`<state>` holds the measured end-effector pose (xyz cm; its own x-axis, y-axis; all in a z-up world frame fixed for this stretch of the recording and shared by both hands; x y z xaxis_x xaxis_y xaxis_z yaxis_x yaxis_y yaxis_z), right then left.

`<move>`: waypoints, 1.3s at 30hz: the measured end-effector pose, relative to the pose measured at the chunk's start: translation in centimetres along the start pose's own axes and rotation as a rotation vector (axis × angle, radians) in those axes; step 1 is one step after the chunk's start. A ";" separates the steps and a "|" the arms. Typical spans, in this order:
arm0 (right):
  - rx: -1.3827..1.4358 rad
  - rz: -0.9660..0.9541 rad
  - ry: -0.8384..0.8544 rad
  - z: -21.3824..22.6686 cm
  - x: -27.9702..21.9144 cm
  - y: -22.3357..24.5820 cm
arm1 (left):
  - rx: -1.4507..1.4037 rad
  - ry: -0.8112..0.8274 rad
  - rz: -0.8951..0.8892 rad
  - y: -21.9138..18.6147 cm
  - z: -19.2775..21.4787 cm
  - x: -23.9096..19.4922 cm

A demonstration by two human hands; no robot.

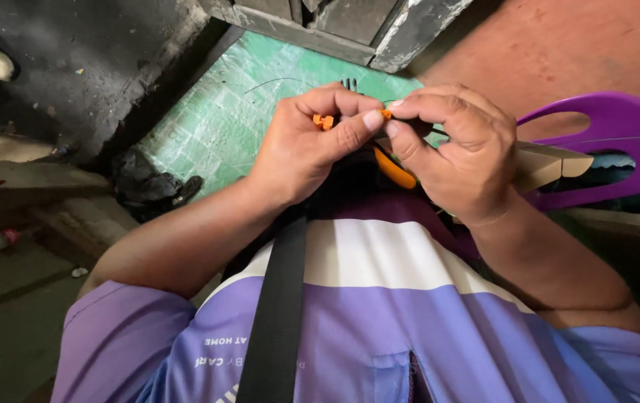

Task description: The person removes pliers from a bag to cut a wire, then prepares a fiber optic cable with an orange connector. They place the cable into a black fiber cleaver and use the device to trim the wire.

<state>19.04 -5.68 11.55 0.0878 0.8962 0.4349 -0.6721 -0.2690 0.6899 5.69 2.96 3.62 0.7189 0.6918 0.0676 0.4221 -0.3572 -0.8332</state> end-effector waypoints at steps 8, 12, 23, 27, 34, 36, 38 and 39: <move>0.080 -0.074 0.053 -0.3 -0.1 0.0 | 0.431 0.033 -0.234 -1.5 0.3 -0.8; 0.094 -0.049 0.065 -0.4 0.1 0.7 | 0.467 0.045 -0.311 -2.0 0.1 -1.1; -0.014 0.130 0.048 -0.6 1.1 2.8 | 0.460 0.053 -0.358 -1.8 0.1 -1.3; -0.046 0.237 0.024 -0.5 1.0 3.4 | 0.420 0.079 -0.331 -1.5 0.2 -1.3; -0.207 0.386 -0.008 -0.4 1.8 3.6 | 0.320 0.051 -0.284 0.2 -0.3 -0.6; -0.244 0.423 0.004 -0.5 2.2 3.3 | 0.056 -0.027 -0.179 1.6 -0.1 -0.2; -0.282 0.426 0.010 -0.5 2.6 3.0 | -0.034 -0.074 -0.126 2.4 0.1 0.2; -0.327 0.419 0.017 -0.6 2.8 2.7 | -0.132 -0.115 -0.067 3.0 0.2 0.4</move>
<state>17.01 -3.65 14.27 -0.2476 0.7416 0.6234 -0.8413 -0.4837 0.2412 7.14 2.29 1.06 0.6218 0.7815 0.0513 0.5416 -0.3817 -0.7490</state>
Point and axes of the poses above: each hand's wrist, its own x-axis towards the middle knuckle, its own z-axis out of the back of the hand, y = z × x, the point moved 7 cm from there along x, towards the middle knuckle, and after that the axes turned 7 degrees about -z, right-handed, at the moved point
